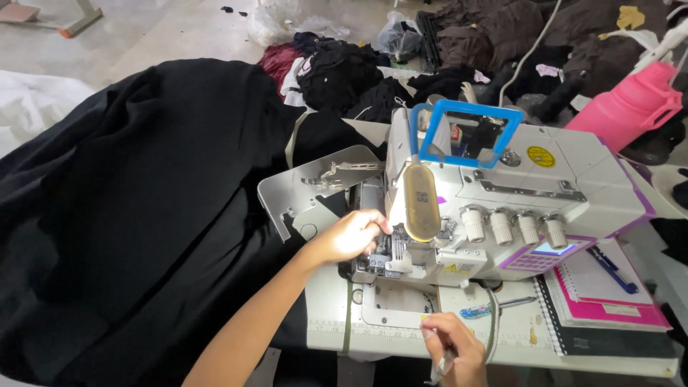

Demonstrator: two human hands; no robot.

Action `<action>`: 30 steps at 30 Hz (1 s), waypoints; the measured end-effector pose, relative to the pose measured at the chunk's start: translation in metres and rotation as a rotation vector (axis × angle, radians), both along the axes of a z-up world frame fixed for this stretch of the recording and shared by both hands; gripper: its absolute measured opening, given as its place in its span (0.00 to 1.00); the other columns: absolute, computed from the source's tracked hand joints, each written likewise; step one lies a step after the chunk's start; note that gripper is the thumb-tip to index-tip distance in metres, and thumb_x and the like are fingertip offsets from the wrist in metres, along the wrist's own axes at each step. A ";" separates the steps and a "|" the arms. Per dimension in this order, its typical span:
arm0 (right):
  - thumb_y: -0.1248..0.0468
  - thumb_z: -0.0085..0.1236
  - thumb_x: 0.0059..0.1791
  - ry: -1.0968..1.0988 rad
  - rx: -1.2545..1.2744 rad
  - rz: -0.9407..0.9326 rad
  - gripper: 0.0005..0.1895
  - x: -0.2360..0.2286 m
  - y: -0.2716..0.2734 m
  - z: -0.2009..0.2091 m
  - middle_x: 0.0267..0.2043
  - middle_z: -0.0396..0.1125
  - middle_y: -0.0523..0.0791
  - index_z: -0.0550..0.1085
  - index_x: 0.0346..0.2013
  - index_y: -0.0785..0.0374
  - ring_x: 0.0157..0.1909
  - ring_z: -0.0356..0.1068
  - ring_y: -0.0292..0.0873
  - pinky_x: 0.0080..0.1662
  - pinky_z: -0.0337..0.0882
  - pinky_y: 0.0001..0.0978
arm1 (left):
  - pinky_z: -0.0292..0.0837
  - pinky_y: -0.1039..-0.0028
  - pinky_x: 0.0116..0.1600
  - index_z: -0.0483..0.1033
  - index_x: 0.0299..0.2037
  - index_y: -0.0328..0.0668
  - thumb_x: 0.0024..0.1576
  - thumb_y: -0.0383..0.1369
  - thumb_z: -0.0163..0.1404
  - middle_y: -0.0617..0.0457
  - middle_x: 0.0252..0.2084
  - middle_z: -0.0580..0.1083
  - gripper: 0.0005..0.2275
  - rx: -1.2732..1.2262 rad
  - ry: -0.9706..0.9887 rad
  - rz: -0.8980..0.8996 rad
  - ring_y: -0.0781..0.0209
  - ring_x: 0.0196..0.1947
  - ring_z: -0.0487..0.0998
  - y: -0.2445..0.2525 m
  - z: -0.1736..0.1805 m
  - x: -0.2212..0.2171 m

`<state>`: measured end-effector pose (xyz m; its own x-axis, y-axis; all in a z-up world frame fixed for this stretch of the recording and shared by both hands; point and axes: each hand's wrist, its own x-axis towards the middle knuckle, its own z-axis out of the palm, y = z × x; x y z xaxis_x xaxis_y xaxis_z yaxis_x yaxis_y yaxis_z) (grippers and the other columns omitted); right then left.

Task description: Threading an industrial overlock sewing machine using tweezers to pull thread through guides.

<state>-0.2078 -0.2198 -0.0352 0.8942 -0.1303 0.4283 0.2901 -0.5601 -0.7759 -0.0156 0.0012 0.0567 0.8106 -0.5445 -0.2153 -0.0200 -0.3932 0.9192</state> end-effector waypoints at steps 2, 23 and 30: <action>0.65 0.59 0.47 -0.021 -0.023 0.026 0.03 0.000 0.002 -0.006 0.33 0.76 0.40 0.80 0.32 0.56 0.24 0.62 0.34 0.29 0.62 0.23 | 0.66 0.74 0.40 0.75 0.51 0.43 0.67 0.34 0.34 0.55 0.50 0.76 0.15 0.081 -0.006 -0.030 0.66 0.34 0.73 0.001 -0.003 0.012; 0.62 0.50 0.50 0.041 -0.193 -0.190 0.03 0.015 0.024 0.027 0.61 0.73 0.26 0.66 0.37 0.47 0.12 0.56 0.34 0.19 0.58 0.24 | 0.68 0.57 0.37 0.81 0.33 0.35 0.55 0.27 0.47 0.44 0.36 0.79 0.08 0.204 -0.359 0.234 0.43 0.34 0.78 -0.032 -0.001 0.051; 0.62 0.47 0.55 -0.309 -0.599 0.047 0.05 0.061 0.043 0.063 0.41 0.67 0.44 0.68 0.43 0.59 0.14 0.65 0.38 0.18 0.63 0.33 | 0.79 0.60 0.47 0.82 0.49 0.39 0.58 0.24 0.49 0.43 0.50 0.81 0.12 0.248 -0.189 0.217 0.47 0.48 0.83 -0.031 0.024 0.042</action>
<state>-0.1464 -0.1771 0.0279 0.7180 0.2451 0.6515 0.4833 -0.8491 -0.2132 0.0267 -0.0293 0.0804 0.9393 -0.3060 -0.1552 -0.0716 -0.6173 0.7835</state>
